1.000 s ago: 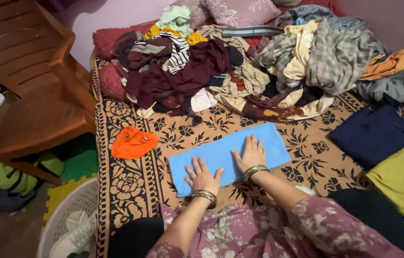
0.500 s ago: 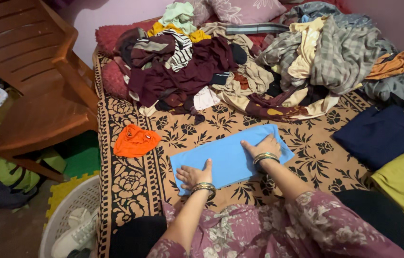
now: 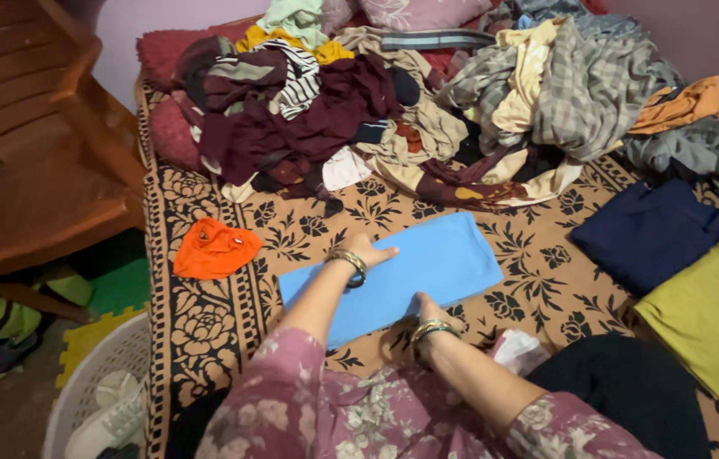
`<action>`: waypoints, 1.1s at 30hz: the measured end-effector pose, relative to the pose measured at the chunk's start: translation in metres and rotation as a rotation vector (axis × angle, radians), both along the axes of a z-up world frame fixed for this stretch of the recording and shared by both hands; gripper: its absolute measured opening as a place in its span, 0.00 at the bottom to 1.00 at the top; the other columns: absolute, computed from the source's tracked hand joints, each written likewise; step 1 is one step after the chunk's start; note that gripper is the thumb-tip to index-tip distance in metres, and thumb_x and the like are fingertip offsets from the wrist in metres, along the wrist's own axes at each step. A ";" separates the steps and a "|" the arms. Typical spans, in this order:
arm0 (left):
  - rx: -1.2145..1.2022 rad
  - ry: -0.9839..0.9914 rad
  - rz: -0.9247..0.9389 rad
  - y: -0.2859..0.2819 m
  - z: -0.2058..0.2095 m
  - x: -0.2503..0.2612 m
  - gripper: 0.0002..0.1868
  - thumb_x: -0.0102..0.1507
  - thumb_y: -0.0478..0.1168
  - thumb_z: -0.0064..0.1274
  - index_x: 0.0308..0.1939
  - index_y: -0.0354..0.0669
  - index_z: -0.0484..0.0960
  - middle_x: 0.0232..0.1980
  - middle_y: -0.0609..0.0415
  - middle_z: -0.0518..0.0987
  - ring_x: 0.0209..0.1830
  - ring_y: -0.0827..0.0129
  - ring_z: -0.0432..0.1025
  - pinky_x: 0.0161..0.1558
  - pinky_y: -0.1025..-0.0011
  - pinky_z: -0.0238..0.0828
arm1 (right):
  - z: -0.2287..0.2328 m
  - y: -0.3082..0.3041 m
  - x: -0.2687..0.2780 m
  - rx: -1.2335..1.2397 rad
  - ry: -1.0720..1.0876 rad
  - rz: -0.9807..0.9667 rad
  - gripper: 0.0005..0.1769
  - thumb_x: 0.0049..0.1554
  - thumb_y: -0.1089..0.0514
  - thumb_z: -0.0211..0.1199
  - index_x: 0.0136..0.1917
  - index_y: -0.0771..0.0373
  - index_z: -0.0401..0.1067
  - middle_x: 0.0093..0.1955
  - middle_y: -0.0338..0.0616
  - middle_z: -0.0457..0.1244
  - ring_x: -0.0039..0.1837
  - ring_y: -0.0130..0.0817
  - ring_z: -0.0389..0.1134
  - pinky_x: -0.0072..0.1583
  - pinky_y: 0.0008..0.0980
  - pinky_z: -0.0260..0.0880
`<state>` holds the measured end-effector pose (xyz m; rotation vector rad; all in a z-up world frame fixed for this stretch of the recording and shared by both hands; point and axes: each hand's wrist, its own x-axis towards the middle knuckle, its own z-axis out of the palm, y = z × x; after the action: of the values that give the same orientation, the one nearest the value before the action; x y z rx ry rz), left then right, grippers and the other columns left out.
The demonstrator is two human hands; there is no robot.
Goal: The person folds a yellow shirt, a blue shirt, and a maroon shirt from a pile of laundry on a bed.
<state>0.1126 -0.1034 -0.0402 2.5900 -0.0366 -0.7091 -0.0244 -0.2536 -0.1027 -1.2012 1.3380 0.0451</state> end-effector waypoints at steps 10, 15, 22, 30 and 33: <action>-0.119 0.465 -0.031 0.011 -0.006 0.041 0.45 0.45 0.62 0.71 0.59 0.37 0.82 0.60 0.42 0.82 0.57 0.56 0.77 0.59 0.63 0.71 | 0.003 0.004 0.011 0.517 -0.169 0.213 0.37 0.45 0.44 0.74 0.65 0.58 0.71 0.63 0.46 0.67 0.62 0.43 0.67 0.64 0.49 0.67; -0.501 0.515 -0.093 0.044 0.011 0.043 0.37 0.48 0.52 0.71 0.57 0.33 0.86 0.55 0.47 0.86 0.54 0.63 0.78 0.57 0.68 0.70 | 0.048 -0.004 0.014 0.637 -0.364 0.224 0.39 0.46 0.51 0.72 0.68 0.66 0.66 0.65 0.56 0.66 0.66 0.51 0.67 0.67 0.52 0.68; -0.979 0.222 -0.087 0.067 0.064 -0.002 0.33 0.53 0.44 0.70 0.57 0.28 0.81 0.52 0.46 0.84 0.50 0.65 0.77 0.55 0.67 0.74 | 0.138 -0.051 0.029 0.371 -0.607 0.502 0.35 0.49 0.47 0.70 0.63 0.71 0.68 0.60 0.57 0.69 0.58 0.47 0.73 0.63 0.49 0.72; -1.440 -0.041 -0.004 0.040 0.146 -0.111 0.32 0.54 0.34 0.68 0.60 0.28 0.76 0.53 0.48 0.81 0.51 0.66 0.76 0.57 0.66 0.74 | 0.206 -0.126 0.062 -0.577 -1.083 0.707 0.28 0.61 0.38 0.59 0.52 0.67 0.78 0.48 0.49 0.71 0.48 0.35 0.68 0.50 0.33 0.68; -1.605 0.043 0.121 0.023 0.168 -0.135 0.30 0.55 0.33 0.66 0.60 0.32 0.75 0.52 0.49 0.81 0.50 0.64 0.77 0.55 0.64 0.76 | 0.178 -0.138 0.103 -0.152 -1.494 1.176 0.34 0.66 0.37 0.56 0.64 0.71 0.72 0.71 0.52 0.62 0.72 0.36 0.64 0.71 0.34 0.62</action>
<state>-0.0222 -0.0805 0.1275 1.0216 -0.2929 -0.3684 0.0785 -0.3921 0.0751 -1.4510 -0.7203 -0.1062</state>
